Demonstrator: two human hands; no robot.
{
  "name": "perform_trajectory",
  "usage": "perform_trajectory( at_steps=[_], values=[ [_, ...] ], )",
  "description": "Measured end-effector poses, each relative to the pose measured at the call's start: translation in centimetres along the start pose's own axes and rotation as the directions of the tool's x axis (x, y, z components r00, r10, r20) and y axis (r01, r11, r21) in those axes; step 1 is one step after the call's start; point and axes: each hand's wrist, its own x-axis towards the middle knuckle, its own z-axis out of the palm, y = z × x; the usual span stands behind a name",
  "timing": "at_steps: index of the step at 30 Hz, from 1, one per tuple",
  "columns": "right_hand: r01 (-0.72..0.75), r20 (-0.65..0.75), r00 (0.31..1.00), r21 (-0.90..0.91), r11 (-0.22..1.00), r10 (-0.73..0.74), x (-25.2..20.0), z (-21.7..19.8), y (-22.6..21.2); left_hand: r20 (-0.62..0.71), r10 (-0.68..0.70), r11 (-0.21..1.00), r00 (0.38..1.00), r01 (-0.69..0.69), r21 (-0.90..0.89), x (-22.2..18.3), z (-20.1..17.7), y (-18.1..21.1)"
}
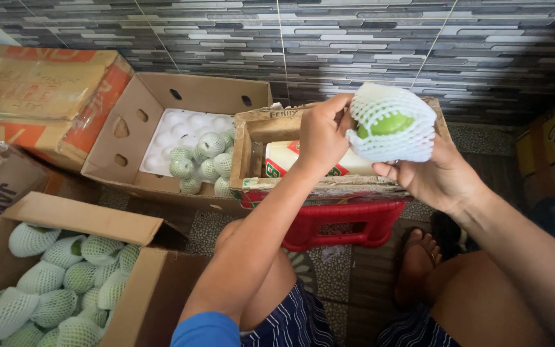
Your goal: The person is manually packing guava fruits into protective foam sleeves and then placing them into a wooden crate for transport.
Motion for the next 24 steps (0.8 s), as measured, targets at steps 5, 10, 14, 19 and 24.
perform_trajectory(
  at_steps=[5,10,14,19,24],
  values=[
    [0.002,0.020,1.000,0.064,0.998,-0.003,0.1,-1.9,0.7,-0.009,0.013,0.998,1.000,-0.013,0.056,-0.1,0.0,-0.6],
    [0.017,0.015,1.000,0.055,0.998,-0.018,-0.3,-0.3,-0.6,-0.039,-0.106,0.991,0.994,0.109,0.078,0.6,-0.2,0.3],
    [0.024,0.095,0.995,-0.200,0.979,-0.004,-0.7,1.5,-1.7,-0.011,-0.059,0.997,0.998,0.059,0.048,0.7,0.1,0.2],
    [0.056,-0.144,0.984,-0.314,0.948,-0.106,-0.1,-1.5,0.8,0.053,-0.058,0.992,0.997,0.051,0.116,0.3,0.4,-0.3],
    [0.055,-0.107,0.990,-0.269,0.961,-0.087,0.0,-1.6,0.7,0.082,-0.016,0.998,0.997,0.011,0.063,0.9,-0.9,0.6]
  ],
)
